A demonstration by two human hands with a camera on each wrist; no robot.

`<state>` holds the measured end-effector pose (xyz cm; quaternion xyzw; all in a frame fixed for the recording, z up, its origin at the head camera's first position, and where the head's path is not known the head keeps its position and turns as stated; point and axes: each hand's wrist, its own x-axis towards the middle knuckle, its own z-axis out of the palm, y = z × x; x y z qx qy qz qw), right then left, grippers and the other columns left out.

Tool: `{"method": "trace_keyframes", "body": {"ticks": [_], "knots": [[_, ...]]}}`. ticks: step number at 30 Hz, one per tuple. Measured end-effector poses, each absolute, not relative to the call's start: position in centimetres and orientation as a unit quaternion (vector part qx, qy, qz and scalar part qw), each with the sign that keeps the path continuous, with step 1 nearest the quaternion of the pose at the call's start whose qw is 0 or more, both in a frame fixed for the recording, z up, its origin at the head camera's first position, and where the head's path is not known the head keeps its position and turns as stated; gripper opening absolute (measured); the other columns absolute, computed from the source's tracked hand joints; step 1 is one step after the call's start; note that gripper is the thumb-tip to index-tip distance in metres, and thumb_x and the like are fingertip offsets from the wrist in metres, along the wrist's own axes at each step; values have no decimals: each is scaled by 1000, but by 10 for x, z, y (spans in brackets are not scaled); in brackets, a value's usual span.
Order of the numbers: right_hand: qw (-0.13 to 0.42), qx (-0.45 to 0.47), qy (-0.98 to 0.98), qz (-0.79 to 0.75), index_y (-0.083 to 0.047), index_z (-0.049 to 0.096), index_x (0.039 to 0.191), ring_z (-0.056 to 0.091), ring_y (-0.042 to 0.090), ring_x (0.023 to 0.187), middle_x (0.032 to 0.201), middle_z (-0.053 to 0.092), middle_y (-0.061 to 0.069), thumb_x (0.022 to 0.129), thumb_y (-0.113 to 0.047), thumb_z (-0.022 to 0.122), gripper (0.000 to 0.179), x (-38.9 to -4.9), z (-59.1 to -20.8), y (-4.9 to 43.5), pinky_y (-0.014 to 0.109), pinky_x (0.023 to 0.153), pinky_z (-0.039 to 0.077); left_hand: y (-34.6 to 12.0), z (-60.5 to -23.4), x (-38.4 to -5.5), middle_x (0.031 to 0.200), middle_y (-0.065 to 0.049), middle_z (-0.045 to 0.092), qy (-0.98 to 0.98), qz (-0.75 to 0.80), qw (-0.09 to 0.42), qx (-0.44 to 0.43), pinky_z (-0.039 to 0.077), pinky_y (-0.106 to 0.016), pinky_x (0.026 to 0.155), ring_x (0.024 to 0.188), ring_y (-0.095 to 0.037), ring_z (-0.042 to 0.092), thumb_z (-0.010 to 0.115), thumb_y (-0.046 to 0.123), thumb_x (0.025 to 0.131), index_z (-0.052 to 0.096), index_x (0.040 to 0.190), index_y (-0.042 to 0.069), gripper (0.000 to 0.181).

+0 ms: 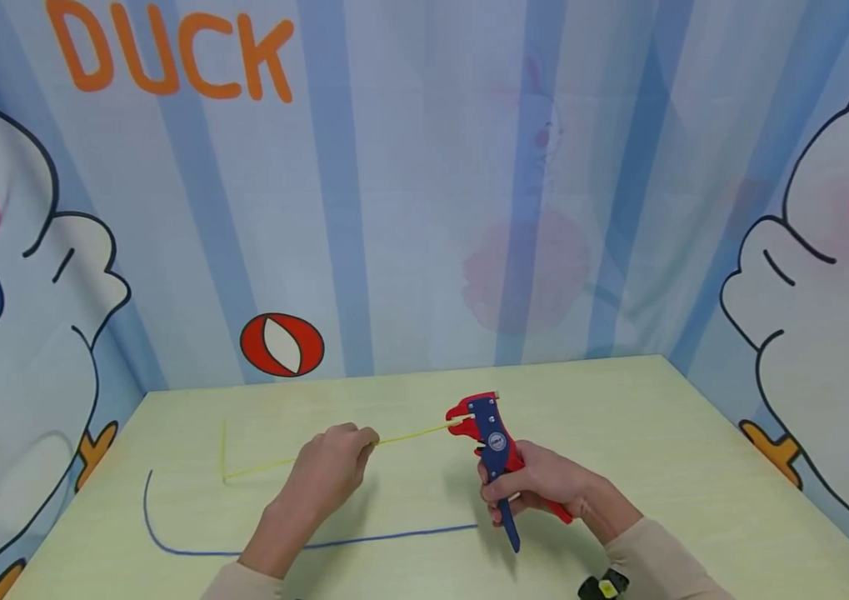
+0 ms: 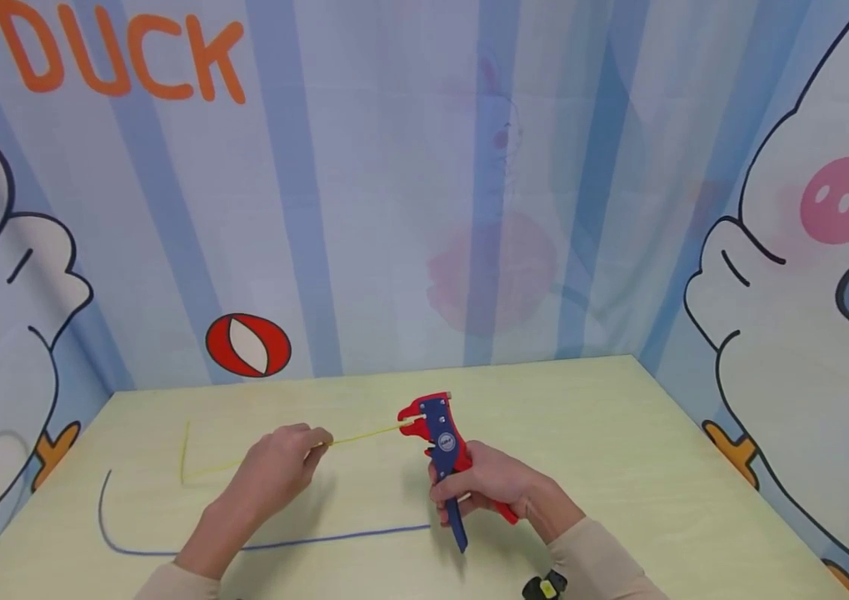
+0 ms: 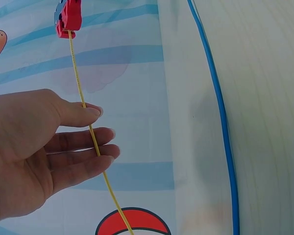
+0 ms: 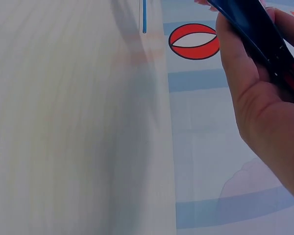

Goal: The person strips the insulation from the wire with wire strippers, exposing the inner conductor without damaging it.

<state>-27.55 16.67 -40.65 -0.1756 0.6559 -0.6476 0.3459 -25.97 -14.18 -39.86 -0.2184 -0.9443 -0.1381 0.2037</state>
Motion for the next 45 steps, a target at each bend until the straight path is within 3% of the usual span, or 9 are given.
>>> {"method": "trace_keyframes", "body": {"ticks": [14,27,35,45], "knots": [[337,-175,668,-640,0,56,105,66,24,76,90,64,14,91,-12,72,25,-275,-408,165,45,81,57,-142,-396,-258,76,-1,65,-942,-136,207,-224,51,-29,58,65,-17,60,75,1,86,76,95,9,12],[310,-166,691,-632,0,57,96,61,22,64,80,62,11,90,-14,72,21,-276,-409,162,39,69,58,-141,-395,-257,75,-1,64,-940,-138,214,-225,51,-28,57,64,-16,60,75,1,87,76,93,10,11],[318,-167,676,-644,-1,56,94,61,20,62,76,60,10,90,-12,71,19,-273,-410,160,47,74,59,-141,-396,-258,76,-1,65,-944,-133,209,-220,52,-29,58,64,-16,61,75,1,87,76,94,10,12],[320,-177,655,-662,-3,54,87,54,18,57,70,55,6,90,-10,71,19,-269,-414,155,32,61,54,-143,-396,-258,77,-1,66,-949,-126,202,-209,53,-29,60,63,-15,60,75,3,87,76,96,10,11]]}}
